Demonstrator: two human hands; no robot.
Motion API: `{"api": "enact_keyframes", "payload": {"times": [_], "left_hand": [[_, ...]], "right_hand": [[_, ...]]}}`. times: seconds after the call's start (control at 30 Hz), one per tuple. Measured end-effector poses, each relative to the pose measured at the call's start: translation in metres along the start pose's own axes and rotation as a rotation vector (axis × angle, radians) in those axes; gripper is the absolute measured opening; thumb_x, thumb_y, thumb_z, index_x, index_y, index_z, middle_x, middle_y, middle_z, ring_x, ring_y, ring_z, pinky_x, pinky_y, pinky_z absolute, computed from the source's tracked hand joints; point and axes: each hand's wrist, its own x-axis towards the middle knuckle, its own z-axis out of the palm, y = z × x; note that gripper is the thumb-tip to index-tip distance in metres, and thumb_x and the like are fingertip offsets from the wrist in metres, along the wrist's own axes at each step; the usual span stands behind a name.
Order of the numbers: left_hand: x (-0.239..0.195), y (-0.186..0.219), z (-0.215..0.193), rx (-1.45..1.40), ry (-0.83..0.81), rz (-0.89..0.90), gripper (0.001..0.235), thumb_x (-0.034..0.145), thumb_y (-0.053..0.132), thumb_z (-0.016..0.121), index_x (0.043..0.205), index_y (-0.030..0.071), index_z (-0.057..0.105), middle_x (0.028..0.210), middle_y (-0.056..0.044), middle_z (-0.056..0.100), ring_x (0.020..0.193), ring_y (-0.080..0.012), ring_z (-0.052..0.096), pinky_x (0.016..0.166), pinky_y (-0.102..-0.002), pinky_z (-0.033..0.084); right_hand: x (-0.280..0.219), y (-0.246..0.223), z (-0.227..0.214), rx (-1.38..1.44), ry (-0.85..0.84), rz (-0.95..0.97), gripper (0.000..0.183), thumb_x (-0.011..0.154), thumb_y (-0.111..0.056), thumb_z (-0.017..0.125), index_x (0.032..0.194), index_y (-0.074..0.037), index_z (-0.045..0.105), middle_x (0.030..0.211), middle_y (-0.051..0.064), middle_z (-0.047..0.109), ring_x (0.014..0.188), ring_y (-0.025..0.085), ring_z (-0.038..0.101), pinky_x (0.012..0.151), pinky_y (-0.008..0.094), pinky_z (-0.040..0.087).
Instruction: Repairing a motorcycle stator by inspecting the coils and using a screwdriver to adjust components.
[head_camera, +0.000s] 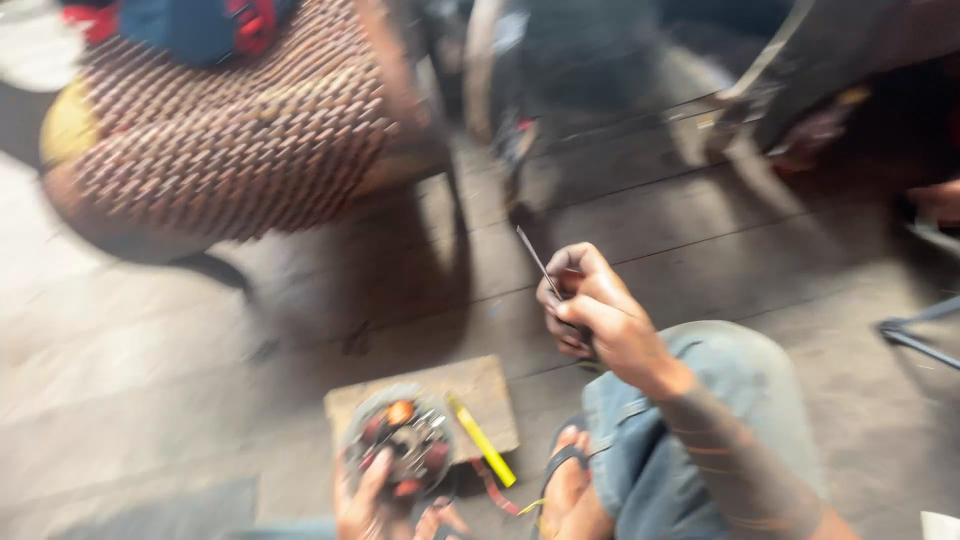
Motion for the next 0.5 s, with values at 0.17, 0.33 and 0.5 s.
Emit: {"api": "enact_keyframes", "payload": {"times": [0.17,0.33,0.5], "left_hand": [[0.031,-0.014,0.024,-0.128,0.004,0.181,0.036,0.084,0.002,0.067,0.118,0.013,0.061,0.102,-0.023,0.071,0.072,-0.0404,0.068,0.031,-0.040,0.045],[0.026,-0.013,0.037,-0.148,-0.072,0.271,0.044,0.080,-0.008,0.068,0.122,0.001,0.060,0.110,-0.022,0.071,0.092,-0.0357,0.070,0.082,-0.053,0.061],[0.026,-0.016,0.036,-0.082,-0.135,0.301,0.047,0.079,-0.008,0.069,0.125,-0.001,0.060,0.117,-0.022,0.071,0.097,-0.0346,0.071,0.081,-0.047,0.062]], "right_hand": [[-0.031,-0.012,0.037,-0.579,-0.372,0.084,0.020,0.089,-0.003,0.057,0.108,-0.005,0.062,0.091,0.003,0.060,0.081,0.012,0.056,0.073,0.028,0.049],[-0.047,-0.002,0.048,-1.286,-0.505,-0.220,0.030,0.084,-0.014,0.062,0.111,-0.023,0.070,0.097,-0.009,0.076,0.072,0.019,0.075,0.058,0.037,0.056],[-0.058,0.024,0.055,-1.502,-0.480,-0.217,0.029,0.085,-0.024,0.062,0.111,-0.032,0.069,0.092,-0.013,0.073,0.066,0.028,0.073,0.046,0.049,0.054]]}}
